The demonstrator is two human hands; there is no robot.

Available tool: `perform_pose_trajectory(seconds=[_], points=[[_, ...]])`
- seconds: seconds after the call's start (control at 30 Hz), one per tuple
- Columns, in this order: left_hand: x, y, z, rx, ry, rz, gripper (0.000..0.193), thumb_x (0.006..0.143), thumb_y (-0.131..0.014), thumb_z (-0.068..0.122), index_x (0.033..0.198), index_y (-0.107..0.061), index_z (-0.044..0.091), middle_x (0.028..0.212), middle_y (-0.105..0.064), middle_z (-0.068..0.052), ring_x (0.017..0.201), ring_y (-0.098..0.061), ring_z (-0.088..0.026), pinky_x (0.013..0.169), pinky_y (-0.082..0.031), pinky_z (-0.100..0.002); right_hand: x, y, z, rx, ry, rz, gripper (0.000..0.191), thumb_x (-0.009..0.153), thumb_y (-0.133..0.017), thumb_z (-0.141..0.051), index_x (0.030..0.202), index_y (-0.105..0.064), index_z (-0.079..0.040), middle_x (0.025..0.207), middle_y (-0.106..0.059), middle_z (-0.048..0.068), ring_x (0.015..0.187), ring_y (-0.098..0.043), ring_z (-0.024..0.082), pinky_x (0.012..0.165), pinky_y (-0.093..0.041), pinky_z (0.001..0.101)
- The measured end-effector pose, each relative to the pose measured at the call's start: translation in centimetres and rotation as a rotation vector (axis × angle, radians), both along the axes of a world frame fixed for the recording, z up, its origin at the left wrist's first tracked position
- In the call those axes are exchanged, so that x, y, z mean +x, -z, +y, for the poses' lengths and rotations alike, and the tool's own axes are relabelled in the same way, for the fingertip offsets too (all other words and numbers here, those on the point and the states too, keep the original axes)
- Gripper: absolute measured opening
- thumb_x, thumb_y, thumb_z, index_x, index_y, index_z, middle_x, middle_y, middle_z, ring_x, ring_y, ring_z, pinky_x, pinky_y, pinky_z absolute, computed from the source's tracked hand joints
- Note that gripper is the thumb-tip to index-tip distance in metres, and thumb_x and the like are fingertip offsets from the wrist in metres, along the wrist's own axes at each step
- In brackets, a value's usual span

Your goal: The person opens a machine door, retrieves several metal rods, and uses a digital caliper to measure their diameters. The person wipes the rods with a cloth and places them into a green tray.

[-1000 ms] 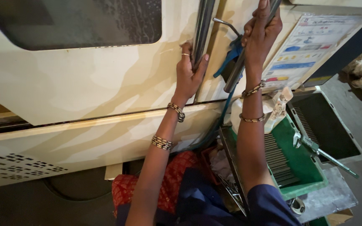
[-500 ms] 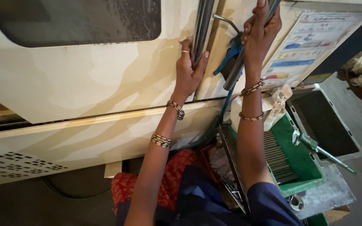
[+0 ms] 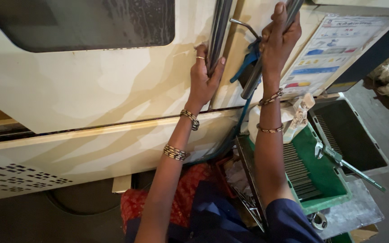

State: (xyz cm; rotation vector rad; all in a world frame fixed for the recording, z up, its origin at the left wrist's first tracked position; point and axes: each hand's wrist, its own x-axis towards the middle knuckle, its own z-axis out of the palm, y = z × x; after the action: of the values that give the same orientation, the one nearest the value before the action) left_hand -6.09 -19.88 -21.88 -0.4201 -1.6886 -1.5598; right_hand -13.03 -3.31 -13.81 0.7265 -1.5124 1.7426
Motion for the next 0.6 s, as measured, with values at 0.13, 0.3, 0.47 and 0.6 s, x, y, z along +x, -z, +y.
perform_pose_trajectory(seconds=[0.13,0.3,0.47,0.6], points=[[-0.08,0.02,-0.10,-0.008,0.010,0.058,0.047,0.105,-0.067,0.018,0.140,-0.042,-0.002,0.081,-0.058,-0.001,0.069,-0.050,-0.007,0.065,-0.046,-0.025,-0.03,0.17,0.00,-0.010,-0.014,0.010,0.040,0.110,-0.065,-0.046,0.100,-0.052,-0.010,0.064,-0.046,-0.002,0.050,-0.047,0.006,0.044,-0.036,0.0231],[0.08,0.06,-0.23,-0.010,-0.003,0.028,0.048,0.104,-0.068,0.019,0.139,-0.044,-0.002,0.077,-0.055,-0.002,0.066,-0.049,-0.007,0.061,-0.044,-0.026,-0.35,0.49,-0.05,-0.018,-0.010,-0.001,0.038,0.110,-0.065,-0.045,0.099,-0.052,-0.011,0.064,-0.047,-0.003,0.050,-0.048,0.005,0.044,-0.037,0.0227],[0.10,0.05,-0.19,-0.011,-0.029,-0.014,0.050,0.101,-0.070,0.019,0.139,-0.044,-0.002,0.072,-0.052,-0.003,0.062,-0.046,-0.009,0.057,-0.041,-0.027,-0.56,0.68,-0.17,-0.060,-0.030,-0.010,0.038,0.110,-0.066,-0.043,0.099,-0.051,-0.010,0.072,-0.047,-0.002,0.054,-0.050,0.006,0.045,-0.037,0.0238],[-0.10,0.19,-0.12,-0.006,-0.038,0.056,0.051,0.103,-0.069,0.019,0.140,-0.042,-0.002,0.077,-0.054,-0.002,0.065,-0.049,-0.008,0.059,-0.043,-0.027,-0.55,0.76,-0.26,-0.071,-0.049,-0.006,0.039,0.110,-0.067,-0.044,0.100,-0.053,-0.009,0.075,-0.048,-0.002,0.056,-0.049,0.007,0.043,-0.036,0.0224]])
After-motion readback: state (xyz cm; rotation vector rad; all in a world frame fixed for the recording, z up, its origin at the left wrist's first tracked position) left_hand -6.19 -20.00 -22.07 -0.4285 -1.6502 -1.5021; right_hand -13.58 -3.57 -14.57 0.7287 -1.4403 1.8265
